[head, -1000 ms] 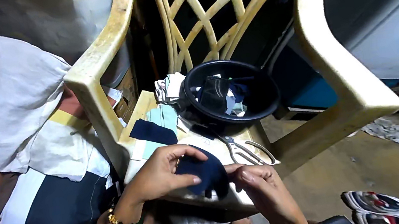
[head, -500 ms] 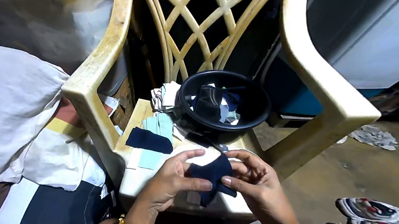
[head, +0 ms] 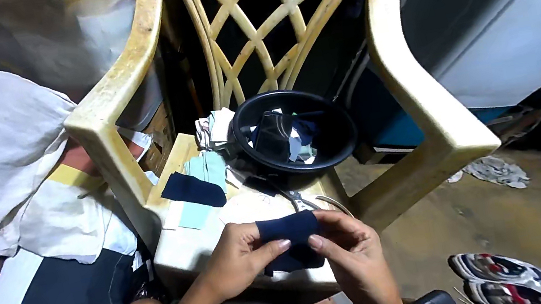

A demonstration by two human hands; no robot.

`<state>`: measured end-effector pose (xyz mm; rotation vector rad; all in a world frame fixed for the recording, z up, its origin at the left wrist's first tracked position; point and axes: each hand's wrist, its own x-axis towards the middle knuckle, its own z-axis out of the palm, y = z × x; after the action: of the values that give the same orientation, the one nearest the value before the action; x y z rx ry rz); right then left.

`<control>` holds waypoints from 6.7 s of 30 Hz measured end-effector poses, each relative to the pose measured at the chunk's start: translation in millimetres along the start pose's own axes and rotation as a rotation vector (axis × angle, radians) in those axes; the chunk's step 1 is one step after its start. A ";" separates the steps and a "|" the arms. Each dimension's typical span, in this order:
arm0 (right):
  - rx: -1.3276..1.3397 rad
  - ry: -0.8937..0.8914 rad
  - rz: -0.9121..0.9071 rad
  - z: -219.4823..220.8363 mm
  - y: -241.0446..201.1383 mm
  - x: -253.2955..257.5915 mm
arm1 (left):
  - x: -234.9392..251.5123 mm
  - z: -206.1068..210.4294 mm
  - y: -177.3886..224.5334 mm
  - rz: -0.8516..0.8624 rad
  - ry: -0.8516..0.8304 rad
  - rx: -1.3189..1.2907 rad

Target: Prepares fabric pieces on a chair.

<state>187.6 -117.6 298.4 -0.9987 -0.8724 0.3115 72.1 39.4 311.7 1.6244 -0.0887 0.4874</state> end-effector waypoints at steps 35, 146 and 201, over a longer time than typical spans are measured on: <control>-0.052 -0.207 -0.101 -20.0 8.2 -2.0 | 0.5 -14.7 1.0 0.216 -0.114 0.038; -0.112 -0.077 0.001 -9.0 16.0 -8.8 | 6.5 -22.4 -2.6 -0.224 0.009 -0.305; -0.072 0.147 0.089 -3.5 11.7 -7.8 | 7.4 -7.2 3.2 -0.306 0.159 -0.272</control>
<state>187.0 -118.1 283.9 -1.1149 -0.7113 0.2802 75.8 47.6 317.6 1.2992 0.2023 0.3491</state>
